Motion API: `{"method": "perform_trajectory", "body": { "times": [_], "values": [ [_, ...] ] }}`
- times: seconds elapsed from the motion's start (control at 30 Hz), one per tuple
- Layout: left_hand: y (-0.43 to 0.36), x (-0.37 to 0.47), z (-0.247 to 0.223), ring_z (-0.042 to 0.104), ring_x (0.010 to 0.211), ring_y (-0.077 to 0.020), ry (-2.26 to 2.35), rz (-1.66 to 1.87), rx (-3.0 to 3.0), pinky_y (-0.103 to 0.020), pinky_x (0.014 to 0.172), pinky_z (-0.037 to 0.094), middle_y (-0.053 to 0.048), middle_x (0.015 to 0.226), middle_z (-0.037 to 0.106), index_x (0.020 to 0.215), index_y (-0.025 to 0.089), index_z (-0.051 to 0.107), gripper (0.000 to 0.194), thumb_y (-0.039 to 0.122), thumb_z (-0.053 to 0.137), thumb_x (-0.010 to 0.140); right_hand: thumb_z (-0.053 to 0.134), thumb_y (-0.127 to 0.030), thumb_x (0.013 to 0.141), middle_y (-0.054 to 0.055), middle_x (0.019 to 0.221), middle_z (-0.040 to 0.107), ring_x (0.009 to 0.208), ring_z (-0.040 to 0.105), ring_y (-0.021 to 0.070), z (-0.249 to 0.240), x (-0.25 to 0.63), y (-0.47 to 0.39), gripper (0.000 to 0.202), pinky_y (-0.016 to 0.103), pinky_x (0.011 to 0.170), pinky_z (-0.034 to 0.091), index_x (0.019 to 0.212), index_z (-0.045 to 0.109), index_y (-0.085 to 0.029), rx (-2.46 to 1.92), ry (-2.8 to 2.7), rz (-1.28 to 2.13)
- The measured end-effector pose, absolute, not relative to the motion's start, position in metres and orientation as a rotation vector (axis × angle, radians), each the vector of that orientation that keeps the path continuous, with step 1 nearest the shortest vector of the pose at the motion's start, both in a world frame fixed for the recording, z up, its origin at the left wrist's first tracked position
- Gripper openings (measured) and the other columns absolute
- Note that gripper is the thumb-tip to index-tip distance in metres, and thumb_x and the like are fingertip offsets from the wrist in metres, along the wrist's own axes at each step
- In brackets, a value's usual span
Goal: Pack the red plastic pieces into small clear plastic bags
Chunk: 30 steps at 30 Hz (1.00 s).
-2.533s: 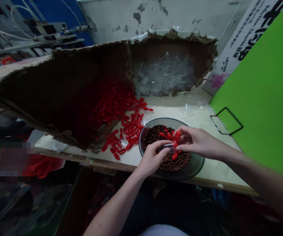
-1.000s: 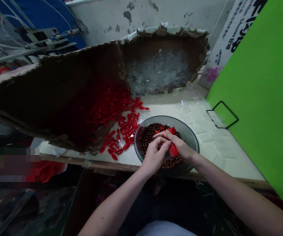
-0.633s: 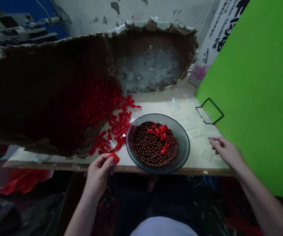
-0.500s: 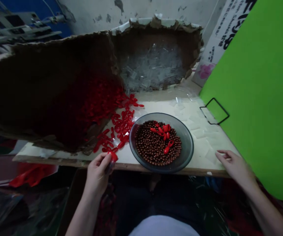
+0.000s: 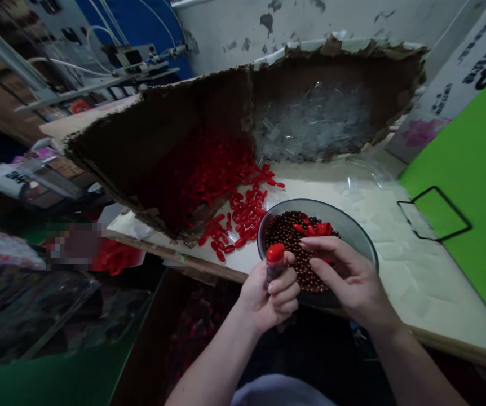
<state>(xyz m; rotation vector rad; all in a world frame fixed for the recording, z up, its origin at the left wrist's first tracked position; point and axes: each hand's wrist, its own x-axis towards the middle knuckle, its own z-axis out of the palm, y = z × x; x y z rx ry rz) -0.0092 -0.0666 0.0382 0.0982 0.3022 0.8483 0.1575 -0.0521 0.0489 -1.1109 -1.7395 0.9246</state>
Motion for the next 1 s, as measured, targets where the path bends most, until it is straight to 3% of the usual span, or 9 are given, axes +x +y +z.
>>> {"method": "perform_trajectory", "body": {
  "times": [0.13,0.37,0.53,0.63,0.73,0.83,0.9,1.0],
  "values": [
    [-0.074,-0.006,0.042,0.013,0.032,-0.0052,0.275,0.766,0.020,-0.016,0.034,0.010,0.007,0.040,0.025,0.068,0.016,0.052,0.030,0.027,0.040,0.093,0.053,-0.033,0.091,0.005,0.119,0.063,0.110,0.058,0.0214,0.057,0.143,-0.035,0.029,0.035,0.097,0.045,0.117,0.063,-0.028,-0.907,-1.853,1.149],
    [-0.082,0.000,0.050,0.016,0.033,-0.0041,0.267,0.750,-0.062,-0.014,0.035,0.010,0.007,0.044,0.021,0.062,0.016,0.044,0.032,0.027,0.045,0.091,0.058,-0.040,0.086,0.005,0.102,0.071,0.091,0.066,0.0188,0.056,0.142,-0.026,0.027,0.029,0.081,0.053,0.104,0.071,-0.025,-0.912,-1.757,1.478],
    [-0.082,0.012,0.040,0.043,0.040,-0.0071,0.348,0.790,-0.007,-0.017,0.039,0.030,0.000,0.052,0.044,0.066,0.012,0.052,0.033,0.032,0.041,0.090,0.063,-0.041,0.082,0.004,0.091,0.073,0.084,0.067,0.0192,0.053,0.138,-0.032,0.025,0.028,0.074,0.054,0.093,0.074,-0.021,-1.034,-1.594,1.465],
    [-0.082,0.016,0.035,0.057,0.049,-0.0127,0.489,0.879,0.087,-0.021,0.044,0.042,-0.009,0.065,0.059,0.078,0.007,0.060,0.046,0.044,0.036,0.091,0.065,-0.041,0.081,0.004,0.082,0.072,0.068,0.067,0.0162,0.054,0.138,-0.036,0.025,0.025,0.060,0.054,0.090,0.073,-0.020,-1.095,-1.530,1.444],
    [-0.084,0.016,0.035,0.061,0.054,-0.0155,0.585,1.004,0.201,-0.023,0.046,0.046,-0.012,0.071,0.064,0.087,0.006,0.061,0.056,0.053,0.031,0.091,0.065,-0.043,0.081,0.001,0.069,0.069,0.043,0.057,0.0104,0.056,0.140,-0.040,0.026,0.022,0.040,0.047,0.094,0.069,-0.020,-1.161,-1.450,1.456],
    [-0.087,0.016,0.035,0.059,0.052,-0.0138,0.688,1.086,0.295,-0.021,0.047,0.045,-0.009,0.069,0.064,0.091,0.010,0.058,0.043,0.049,0.039,0.091,0.062,-0.044,0.082,-0.003,0.054,0.061,0.035,0.053,0.0117,0.054,0.142,-0.042,0.028,0.024,0.035,0.046,0.098,0.066,-0.021,-1.145,-1.402,1.528],
    [-0.087,0.017,0.033,0.056,0.049,-0.0117,0.740,1.122,0.320,-0.020,0.047,0.043,-0.006,0.066,0.063,0.092,0.013,0.055,0.035,0.046,0.044,0.090,0.061,-0.044,0.083,-0.002,0.057,0.062,0.037,0.056,0.0137,0.050,0.142,-0.042,0.028,0.027,0.036,0.048,0.100,0.065,-0.022,-1.114,-1.398,1.543],
    [-0.088,0.018,0.029,0.052,0.047,-0.0092,0.789,1.156,0.315,-0.018,0.046,0.039,-0.003,0.062,0.060,0.093,0.015,0.053,0.032,0.046,0.047,0.089,0.059,-0.043,0.085,0.003,0.082,0.067,0.041,0.057,0.0112,0.043,0.139,-0.043,0.026,0.027,0.040,0.049,0.101,0.065,-0.023,-1.136,-1.486,1.387]
  ]
}}
